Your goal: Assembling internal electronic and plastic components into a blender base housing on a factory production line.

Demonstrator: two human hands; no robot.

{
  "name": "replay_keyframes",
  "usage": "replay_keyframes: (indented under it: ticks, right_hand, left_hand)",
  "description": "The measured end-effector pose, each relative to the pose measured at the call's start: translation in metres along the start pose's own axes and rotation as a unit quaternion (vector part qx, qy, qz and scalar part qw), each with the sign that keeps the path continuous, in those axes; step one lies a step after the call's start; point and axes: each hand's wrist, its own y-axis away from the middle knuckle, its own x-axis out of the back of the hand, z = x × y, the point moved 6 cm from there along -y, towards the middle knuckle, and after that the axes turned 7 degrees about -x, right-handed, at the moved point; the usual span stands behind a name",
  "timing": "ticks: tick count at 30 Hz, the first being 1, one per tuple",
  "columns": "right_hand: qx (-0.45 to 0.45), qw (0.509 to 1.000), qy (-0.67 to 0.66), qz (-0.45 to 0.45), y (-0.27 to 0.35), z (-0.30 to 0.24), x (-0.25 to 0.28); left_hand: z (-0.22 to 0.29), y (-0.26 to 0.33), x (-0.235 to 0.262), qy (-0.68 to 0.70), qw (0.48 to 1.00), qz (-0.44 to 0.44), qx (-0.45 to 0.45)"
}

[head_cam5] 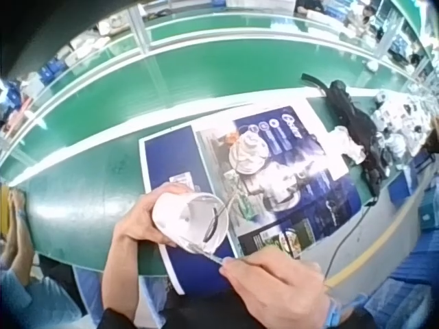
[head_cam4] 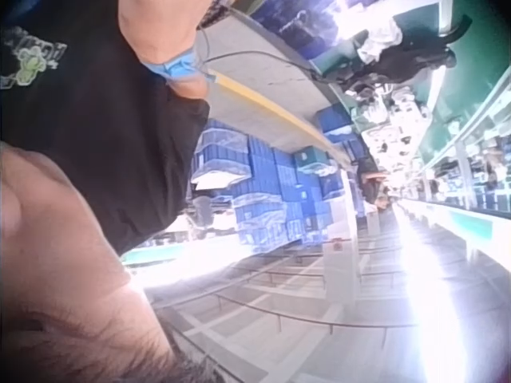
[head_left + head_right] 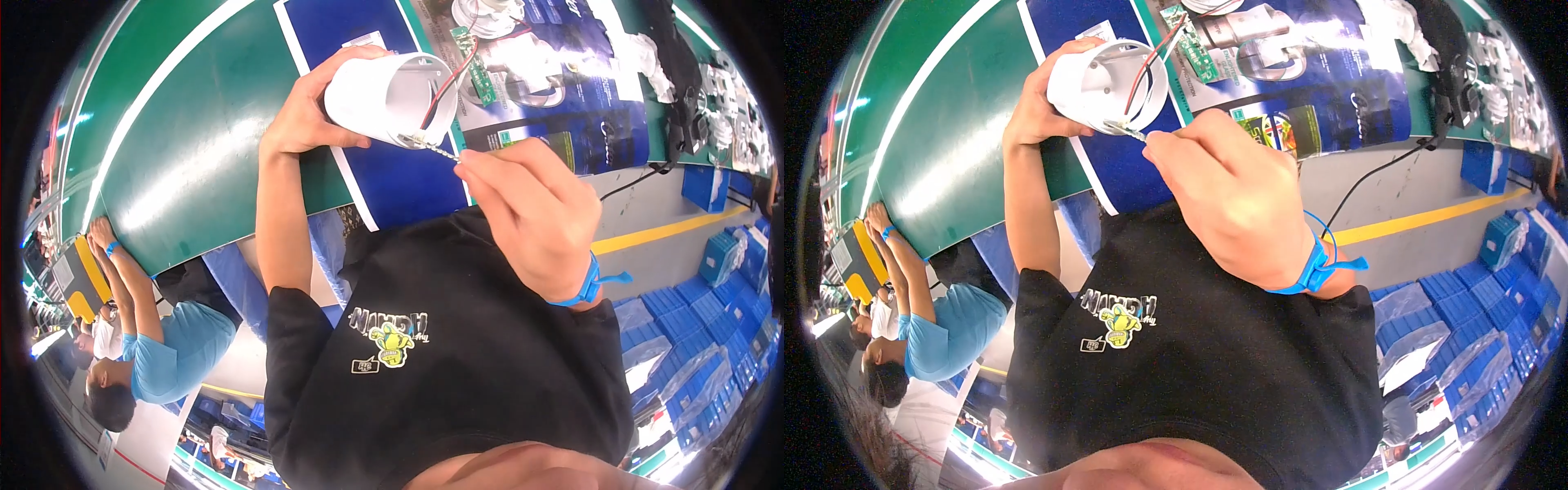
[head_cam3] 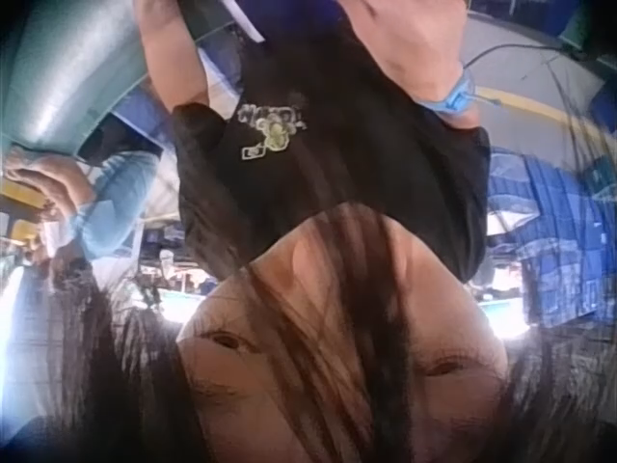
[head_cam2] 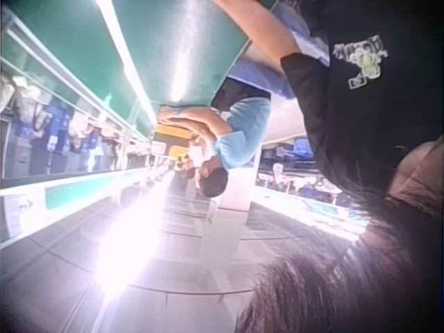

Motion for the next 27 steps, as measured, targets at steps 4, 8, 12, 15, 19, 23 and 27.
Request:
replay_keyframes:
  ticks: [4, 8, 12, 15, 19, 23, 27]
  right_hand:
    - [-0.006, 0.999, 0.039, -0.019, 0.003, 0.005, -0.009]
    - [0.007, 1.000, 0.013, -0.024, -0.006, 0.025, -0.027]
    - [-0.014, 0.979, -0.148, -0.139, -0.008, 0.044, -0.033]
    - [-0.114, 0.941, -0.251, -0.196, -0.015, 0.061, -0.038]
    - [-0.162, 0.957, -0.197, -0.139, -0.022, 0.065, -0.050]
    - [-0.115, 0.979, -0.167, -0.030, -0.013, 0.072, -0.035]
    - [-0.204, 0.972, -0.101, 0.061, 0.003, 0.117, -0.021]
  left_hand:
    - [0.003, -0.003, -0.005, -0.043, 0.998, -0.033, -0.015]
    - [0.004, -0.006, -0.010, -0.026, 1.000, -0.008, -0.003]
    - [0.005, -0.003, -0.012, -0.040, 0.999, -0.007, -0.001]
    - [0.006, -0.004, -0.014, -0.054, 0.999, -0.009, 0.001]
    - [0.006, -0.005, -0.012, -0.066, 0.998, 0.004, 0.008]
    - [0.006, -0.003, -0.015, -0.073, 0.995, 0.065, 0.012]
    - [0.030, 0.003, -0.014, -0.313, 0.933, 0.129, -0.123]
